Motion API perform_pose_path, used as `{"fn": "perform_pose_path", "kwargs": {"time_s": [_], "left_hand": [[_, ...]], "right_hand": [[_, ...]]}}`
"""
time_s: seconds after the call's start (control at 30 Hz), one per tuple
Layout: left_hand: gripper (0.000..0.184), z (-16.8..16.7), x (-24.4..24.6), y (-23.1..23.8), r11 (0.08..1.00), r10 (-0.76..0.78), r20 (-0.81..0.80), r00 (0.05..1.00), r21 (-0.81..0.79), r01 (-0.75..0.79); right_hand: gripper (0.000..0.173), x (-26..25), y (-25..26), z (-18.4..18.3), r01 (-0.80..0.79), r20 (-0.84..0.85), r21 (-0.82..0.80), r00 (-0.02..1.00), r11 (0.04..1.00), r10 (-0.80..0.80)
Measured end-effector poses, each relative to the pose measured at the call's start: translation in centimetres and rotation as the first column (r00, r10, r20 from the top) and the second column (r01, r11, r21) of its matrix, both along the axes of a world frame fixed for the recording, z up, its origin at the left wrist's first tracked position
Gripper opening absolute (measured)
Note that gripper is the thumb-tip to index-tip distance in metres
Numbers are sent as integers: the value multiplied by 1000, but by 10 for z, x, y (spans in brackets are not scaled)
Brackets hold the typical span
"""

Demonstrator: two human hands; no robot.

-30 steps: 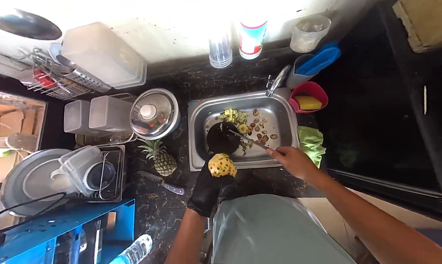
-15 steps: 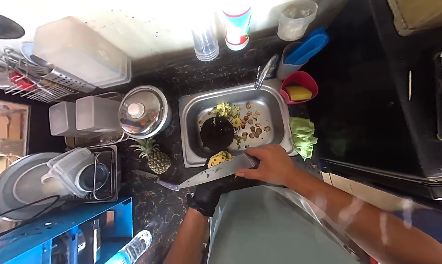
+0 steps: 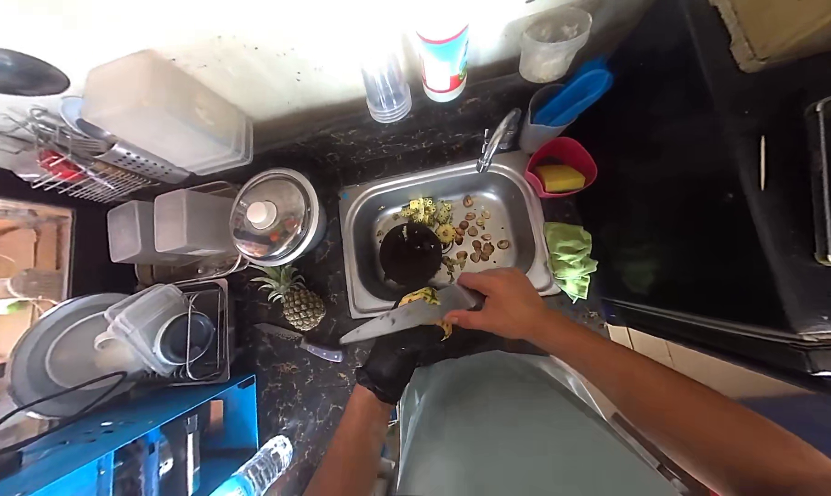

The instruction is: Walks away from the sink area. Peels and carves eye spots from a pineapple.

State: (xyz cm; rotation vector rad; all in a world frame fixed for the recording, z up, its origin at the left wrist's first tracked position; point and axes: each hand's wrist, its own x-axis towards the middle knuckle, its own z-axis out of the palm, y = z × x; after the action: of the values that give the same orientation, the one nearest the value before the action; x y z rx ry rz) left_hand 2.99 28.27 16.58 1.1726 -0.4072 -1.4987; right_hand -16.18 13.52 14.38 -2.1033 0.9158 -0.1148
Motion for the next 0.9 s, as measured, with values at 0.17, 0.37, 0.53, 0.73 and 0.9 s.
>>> {"fn": "perform_pose_path", "kwargs": {"time_s": [0.17, 0.37, 0.53, 0.73, 0.9], "left_hand": [[85, 16, 13, -13, 997, -78, 310, 947, 50, 66], [86, 9, 8, -28, 998, -68, 722, 689, 47, 49], [82, 22, -7, -34, 996, -69, 854, 516, 26, 90], [96, 24, 15, -26, 986, -110, 839, 534, 25, 163], [86, 24, 10, -29, 992, -97, 803, 587, 28, 124]], "right_hand": [[80, -46, -46, -59, 304, -367, 279, 910, 911, -192], [73, -22, -7, 13, 132, -124, 281, 987, 950, -101], [78, -6, 8, 34, 15, -30, 82, 999, 996, -13], [79, -32, -27, -16, 227, -287, 253, 946, 941, -151], [74, -19, -1, 26, 77, -66, 279, 996, 957, -61]]}}
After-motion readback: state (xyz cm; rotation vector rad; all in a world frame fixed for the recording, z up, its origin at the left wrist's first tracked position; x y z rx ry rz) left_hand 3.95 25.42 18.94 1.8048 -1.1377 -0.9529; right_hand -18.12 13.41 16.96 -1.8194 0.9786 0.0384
